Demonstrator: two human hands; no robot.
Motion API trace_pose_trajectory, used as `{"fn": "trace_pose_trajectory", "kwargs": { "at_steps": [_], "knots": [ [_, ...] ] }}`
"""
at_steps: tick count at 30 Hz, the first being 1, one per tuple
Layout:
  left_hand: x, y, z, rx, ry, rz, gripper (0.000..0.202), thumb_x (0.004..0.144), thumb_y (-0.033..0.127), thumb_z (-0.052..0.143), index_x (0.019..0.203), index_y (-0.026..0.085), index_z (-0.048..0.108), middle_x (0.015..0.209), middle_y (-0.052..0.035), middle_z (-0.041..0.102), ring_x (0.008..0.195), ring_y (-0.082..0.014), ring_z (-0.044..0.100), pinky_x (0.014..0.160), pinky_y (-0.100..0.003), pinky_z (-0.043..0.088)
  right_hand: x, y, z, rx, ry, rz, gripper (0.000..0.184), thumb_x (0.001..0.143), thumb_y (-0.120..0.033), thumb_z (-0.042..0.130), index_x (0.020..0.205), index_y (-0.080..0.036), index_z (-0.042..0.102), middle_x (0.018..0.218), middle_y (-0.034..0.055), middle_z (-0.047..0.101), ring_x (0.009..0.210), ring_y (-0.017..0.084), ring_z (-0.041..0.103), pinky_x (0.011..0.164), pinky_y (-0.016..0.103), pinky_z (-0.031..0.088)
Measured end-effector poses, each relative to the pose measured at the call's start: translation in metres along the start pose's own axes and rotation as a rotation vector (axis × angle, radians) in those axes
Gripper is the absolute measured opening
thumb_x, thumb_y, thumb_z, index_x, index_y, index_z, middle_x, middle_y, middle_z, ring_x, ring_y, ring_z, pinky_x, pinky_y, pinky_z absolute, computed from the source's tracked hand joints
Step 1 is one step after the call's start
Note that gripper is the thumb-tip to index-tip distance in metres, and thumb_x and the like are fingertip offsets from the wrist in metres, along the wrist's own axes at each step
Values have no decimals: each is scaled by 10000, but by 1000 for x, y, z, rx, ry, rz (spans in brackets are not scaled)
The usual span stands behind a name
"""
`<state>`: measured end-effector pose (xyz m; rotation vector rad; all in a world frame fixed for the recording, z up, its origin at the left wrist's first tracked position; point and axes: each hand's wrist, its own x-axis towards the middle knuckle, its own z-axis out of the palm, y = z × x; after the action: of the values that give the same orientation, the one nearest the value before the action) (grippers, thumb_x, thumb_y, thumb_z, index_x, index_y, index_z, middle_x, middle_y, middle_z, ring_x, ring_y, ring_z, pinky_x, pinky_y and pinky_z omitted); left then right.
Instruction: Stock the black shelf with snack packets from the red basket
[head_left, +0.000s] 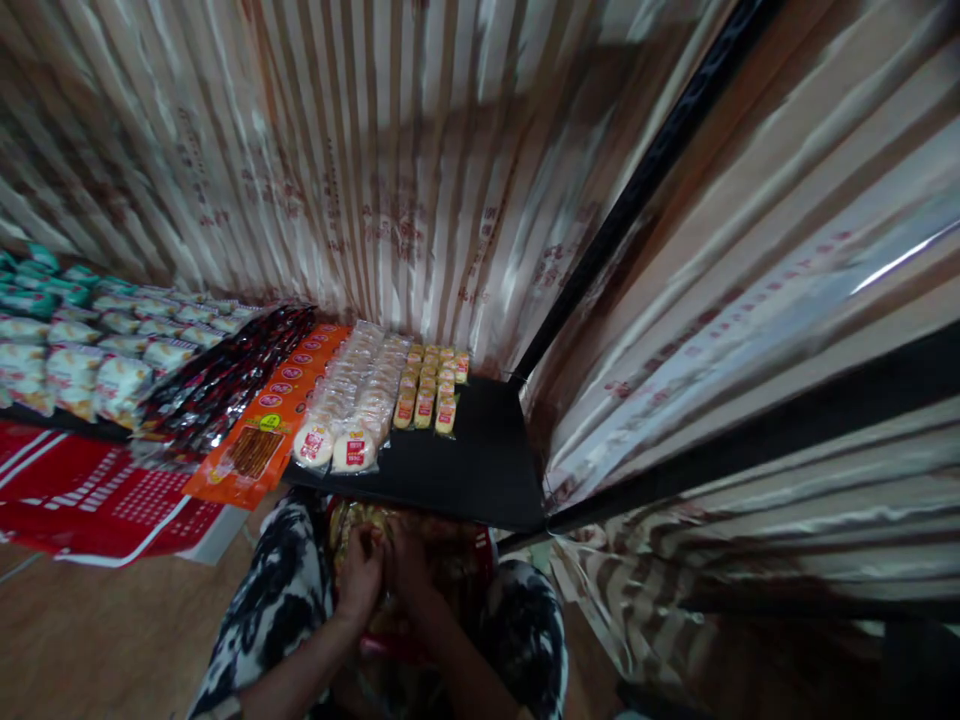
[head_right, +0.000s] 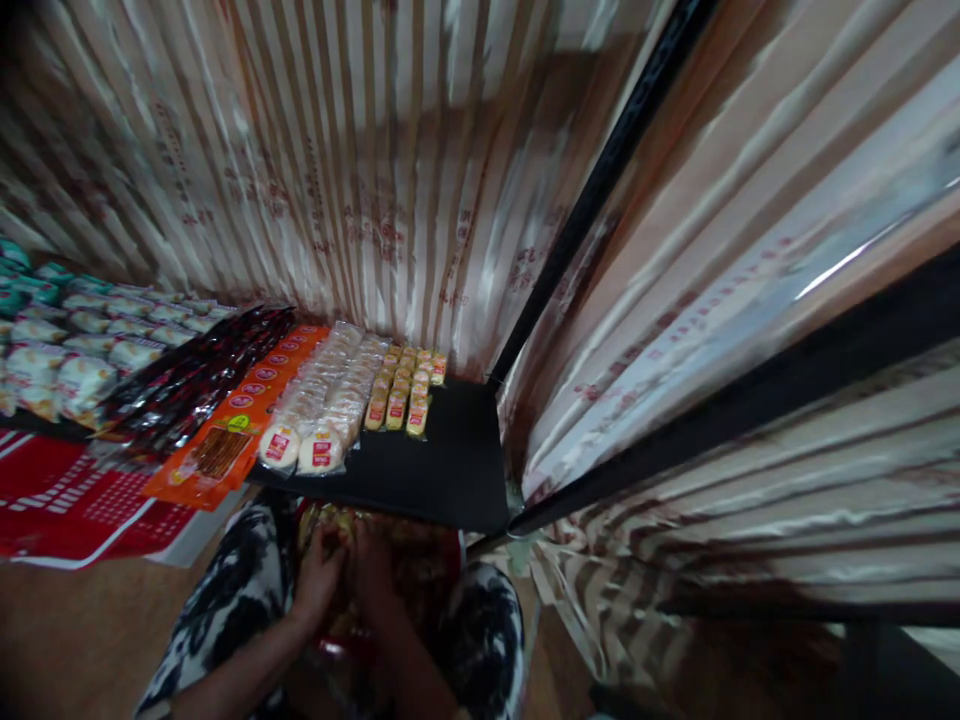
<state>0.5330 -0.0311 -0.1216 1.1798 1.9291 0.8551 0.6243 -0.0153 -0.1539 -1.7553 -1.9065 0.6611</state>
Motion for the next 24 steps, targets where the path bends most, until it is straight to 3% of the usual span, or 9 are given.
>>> {"fn": "trace_pose_trajectory", "kwargs": {
  "at_steps": [3,6,10,13,18,24],
  "knots": [
    [-13,0,-12,-115,-21,4,228,732,242,435,940,186,512,954,-68,646,921,-195,620,866,-333,477,-20,0,-8,15,38,-78,336,809,-175,442,1106,-175,600,1113,132,622,1054,252,564,935,400,432],
    [-23,10,-23,-160,4,108,218,735,342,443,872,193,525,903,-65,634,887,-214,614,860,-371,478,-31,-5,-26,100,57,-110,310,829,-211,443,1095,-171,597,1079,126,630,1016,242,580,899,385,459],
    [-31,39,-33,-177,43,248,274,753,444,478,856,201,550,875,-54,617,859,-225,602,808,-399,495,-29,-15,-61,242,110,-124,274,837,-226,448,1058,-186,604,1012,95,645,932,206,602,849,342,482],
    [-32,65,-33,-200,45,368,255,787,410,473,904,196,551,924,-68,607,887,-215,587,777,-375,503,-18,-19,-88,377,160,-121,291,832,-246,465,1087,-197,598,1022,83,641,920,183,611,819,295,497],
    [-25,102,-19,-215,-34,542,294,808,251,420,1076,182,519,1083,-99,578,1021,-206,550,854,-370,475,7,-12,-124,605,230,-61,337,845,-317,471,1139,-200,584,1065,83,639,962,182,614,845,293,495],
    [-7,143,20,-147,-193,572,331,830,227,384,1120,155,528,1171,-115,571,1128,-203,504,1011,-391,375,40,15,-150,608,463,117,410,822,-429,474,1115,-177,611,1048,91,650,916,194,623,823,318,496]
  ]
}}
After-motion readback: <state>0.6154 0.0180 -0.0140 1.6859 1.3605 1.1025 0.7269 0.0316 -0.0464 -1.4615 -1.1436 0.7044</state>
